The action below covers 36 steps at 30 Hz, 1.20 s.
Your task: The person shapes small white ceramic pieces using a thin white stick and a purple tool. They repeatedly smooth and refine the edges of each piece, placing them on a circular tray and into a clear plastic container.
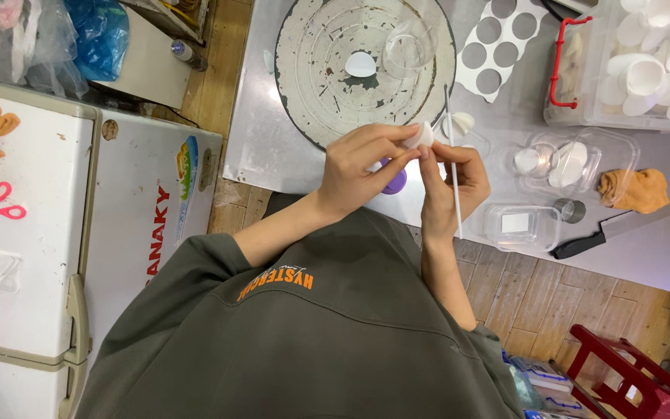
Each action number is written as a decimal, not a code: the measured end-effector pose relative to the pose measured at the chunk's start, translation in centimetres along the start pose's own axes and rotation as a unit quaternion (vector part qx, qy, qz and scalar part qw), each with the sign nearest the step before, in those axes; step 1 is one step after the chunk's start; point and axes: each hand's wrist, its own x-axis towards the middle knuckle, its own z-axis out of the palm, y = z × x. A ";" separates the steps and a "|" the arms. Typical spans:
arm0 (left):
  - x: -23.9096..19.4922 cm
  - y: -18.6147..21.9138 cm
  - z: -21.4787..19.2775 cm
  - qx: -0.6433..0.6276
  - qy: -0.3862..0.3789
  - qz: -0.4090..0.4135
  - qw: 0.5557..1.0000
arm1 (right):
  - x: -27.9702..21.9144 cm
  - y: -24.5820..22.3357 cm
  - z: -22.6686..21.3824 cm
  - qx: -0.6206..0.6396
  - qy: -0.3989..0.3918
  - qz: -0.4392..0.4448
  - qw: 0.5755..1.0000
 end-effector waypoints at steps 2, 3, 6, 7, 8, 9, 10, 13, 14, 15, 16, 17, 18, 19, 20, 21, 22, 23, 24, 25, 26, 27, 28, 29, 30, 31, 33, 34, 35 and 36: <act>0.1 -0.1 -0.1 0.002 -0.005 0.023 1.000 | -0.2 0.2 0.0 -0.002 0.001 -0.014 1.000; 0.1 -0.2 -0.3 0.003 -0.007 0.035 0.999 | -0.2 0.3 0.0 -0.003 0.000 -0.024 1.000; 0.1 -0.5 -1.3 -0.128 -0.027 -0.051 0.990 | -0.3 0.3 0.0 -0.011 -0.015 -0.074 0.997; 0.2 -0.5 -1.2 -0.157 -0.023 -0.095 0.983 | -0.3 0.2 0.0 -0.014 -0.022 -0.094 0.995; 0.4 -0.5 -1.1 -0.185 -0.018 -0.138 0.973 | -0.4 0.0 0.0 -0.011 -0.030 -0.107 0.994; 0.5 -0.4 -1.1 -0.212 -0.014 -0.181 0.960 | -0.6 -0.2 0.2 -0.007 -0.038 -0.121 0.992; 0.4 -0.2 -1.1 -0.195 -0.012 -0.163 0.967 | -0.7 -0.4 0.3 -0.004 -0.048 -0.134 0.990; 0.0 0.6 -1.2 -0.160 -0.009 -0.127 0.979 | -0.8 -1.2 0.5 -0.003 -0.049 -0.186 0.981; -0.1 0.8 -1.3 -0.161 -0.011 -0.127 0.979 | -0.9 -1.4 0.5 -0.013 -0.046 -0.194 0.980; -0.2 1.0 -1.3 -0.162 -0.013 -0.126 0.979 | -0.9 -1.6 0.5 -0.023 -0.044 -0.203 0.978; -0.1 1.1 -1.3 -0.168 -0.017 -0.133 0.977 | -0.9 -1.8 0.5 -0.034 -0.041 -0.212 0.976; -0.1 1.1 -1.3 -0.174 -0.021 -0.140 0.975 | -0.8 -2.0 0.5 -0.051 -0.039 -0.230 0.971; -0.1 1.1 -1.3 -0.179 -0.024 -0.148 0.972 | -0.7 -2.2 0.5 -0.068 -0.038 -0.247 0.966; -0.1 1.0 -1.4 -0.209 -0.048 -0.169 0.962 | -0.7 -2.3 0.5 -0.085 -0.037 -0.265 0.960; 0.0 0.7 -1.5 -0.239 -0.071 -0.191 0.949 | -0.7 -2.4 0.5 -0.104 -0.036 -0.289 0.951; 0.1 0.5 -1.7 -0.269 -0.095 -0.212 0.935 | -0.8 -2.6 0.6 -0.123 -0.034 -0.312 0.941; 0.2 0.3 -1.7 -0.316 -0.108 -0.219 0.917 | -0.9 -2.6 0.6 -0.141 -0.033 -0.336 0.931; 0.2 0.0 -1.7 -0.362 -0.121 -0.226 0.896 | -1.0 -2.7 0.6 -0.137 -0.029 -0.332 0.933; 0.3 -0.1 -1.8 -0.407 -0.135 -0.231 0.873 | -1.0 -2.8 0.7 -0.133 -0.023 -0.329 0.935; 0.3 -0.2 -2.0 -0.414 -0.147 -0.225 0.870 | -1.0 -2.9 0.8 -0.128 -0.017 -0.326 0.937; 0.1 -0.2 -2.1 -0.422 -0.157 -0.219 0.866 | -0.9 -3.0 0.8 -0.123 -0.028 -0.321 0.938; -0.1 -0.2 -2.2 -0.429 -0.168 -0.213 0.862 | -0.8 -3.2 0.7 -0.118 -0.038 -0.317 0.940; -0.2 -0.2 -2.1 -0.417 -0.151 -0.213 0.871 | -0.7 -3.3 0.7 -0.112 -0.049 -0.313 0.942; -0.3 -0.1 -2.1 -0.404 -0.135 -0.214 0.879 | -0.6 -3.4 0.7 -0.125 -0.069 -0.311 0.940; -0.3 -0.1 -1.8 -0.393 -0.120 -0.214 0.886 | -0.4 -3.6 0.5 -0.140 -0.087 -0.309 0.937; -0.3 -0.1 -1.6 -0.361 -0.095 -0.205 0.905 | -0.4 -3.8 0.4 -0.155 -0.105 -0.307 0.933; 0.0 -0.2 -1.1 -0.292 -0.044 -0.184 0.937 | -0.8 -4.0 0.5 -0.113 -0.118 -0.140 0.977; 0.1 -0.2 -0.9 -0.276 -0.023 -0.197 0.940 | -1.0 -4.1 0.6 -0.091 -0.124 -0.056 0.987; 0.2 -0.2 -0.7 -0.260 -0.001 -0.210 0.943 | -1.0 -4.1 0.7 -0.060 -0.123 -0.023 0.990; 0.2 -0.1 -0.6 -0.243 0.021 -0.224 0.944 | -1.1 -3.9 0.8 -0.030 -0.123 0.012 0.992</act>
